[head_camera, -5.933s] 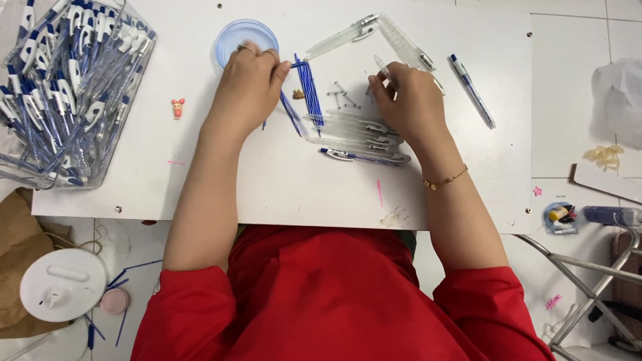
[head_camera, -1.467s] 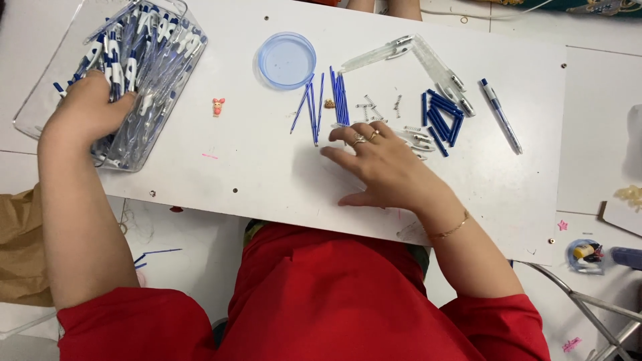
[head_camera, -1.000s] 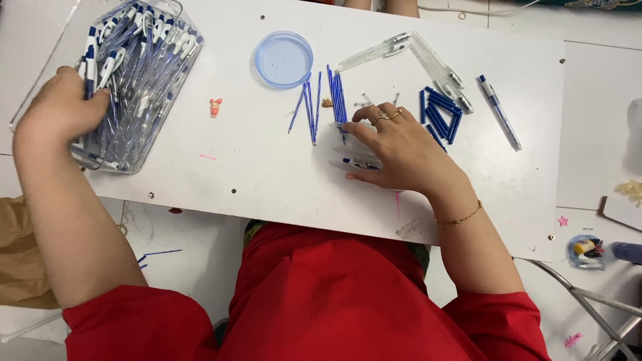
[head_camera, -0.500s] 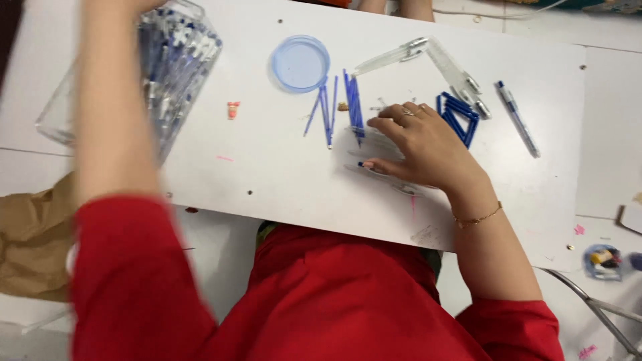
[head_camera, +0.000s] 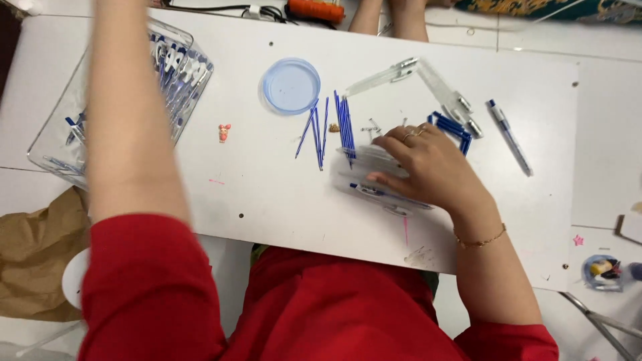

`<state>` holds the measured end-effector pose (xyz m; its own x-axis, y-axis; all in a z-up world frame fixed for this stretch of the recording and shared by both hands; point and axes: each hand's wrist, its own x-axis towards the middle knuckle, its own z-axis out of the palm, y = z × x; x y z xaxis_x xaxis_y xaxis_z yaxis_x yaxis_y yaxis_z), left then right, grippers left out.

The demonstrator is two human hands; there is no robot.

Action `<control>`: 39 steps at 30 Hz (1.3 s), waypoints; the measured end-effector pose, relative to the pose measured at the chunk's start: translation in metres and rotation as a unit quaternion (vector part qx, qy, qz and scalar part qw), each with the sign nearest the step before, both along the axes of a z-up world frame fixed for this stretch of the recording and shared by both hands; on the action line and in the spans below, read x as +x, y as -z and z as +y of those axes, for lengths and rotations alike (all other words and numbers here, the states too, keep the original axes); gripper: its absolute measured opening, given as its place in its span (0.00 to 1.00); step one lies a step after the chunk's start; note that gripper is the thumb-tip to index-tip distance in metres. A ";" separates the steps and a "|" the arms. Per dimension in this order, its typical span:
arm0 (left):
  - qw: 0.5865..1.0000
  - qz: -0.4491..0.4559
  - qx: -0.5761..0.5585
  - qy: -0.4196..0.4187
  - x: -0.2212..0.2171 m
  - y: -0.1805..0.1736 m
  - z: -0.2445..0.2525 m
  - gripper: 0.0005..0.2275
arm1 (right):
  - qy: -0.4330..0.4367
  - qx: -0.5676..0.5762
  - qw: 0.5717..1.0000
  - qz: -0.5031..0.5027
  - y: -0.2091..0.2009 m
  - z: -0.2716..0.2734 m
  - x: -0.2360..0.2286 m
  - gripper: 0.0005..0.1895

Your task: A person is sitting on the floor assembling pens by inserting blue ink refills into clear plastic barrels and placing them on a white board.

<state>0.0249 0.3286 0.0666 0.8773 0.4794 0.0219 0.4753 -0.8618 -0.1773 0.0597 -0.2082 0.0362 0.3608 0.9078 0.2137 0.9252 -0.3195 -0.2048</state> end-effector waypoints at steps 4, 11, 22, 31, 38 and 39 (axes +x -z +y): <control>1.000 0.025 -0.013 -0.004 -0.045 0.010 0.003 0.11 | 0.032 -0.011 0.998 -0.056 -0.002 -0.006 0.001 0.17; 0.983 0.138 -0.086 -0.088 -0.092 0.016 -0.042 0.40 | 0.029 -0.001 0.996 -0.090 -0.014 0.000 -0.011 0.14; 0.981 0.065 -0.152 -0.096 -0.086 0.043 -0.035 0.49 | 0.046 -0.019 0.995 -0.080 -0.009 0.002 -0.008 0.13; 0.977 0.070 -0.145 -0.137 -0.081 0.051 -0.041 0.47 | 0.050 -0.022 0.994 -0.090 -0.010 0.001 -0.009 0.12; 0.978 -0.030 -0.168 -0.120 -0.097 0.055 -0.039 0.36 | 0.045 -0.025 0.995 -0.090 -0.007 0.000 -0.007 0.11; 0.979 -0.044 -0.171 -0.107 -0.098 0.056 -0.036 0.34 | 0.048 -0.030 0.995 -0.085 -0.007 0.001 -0.007 0.11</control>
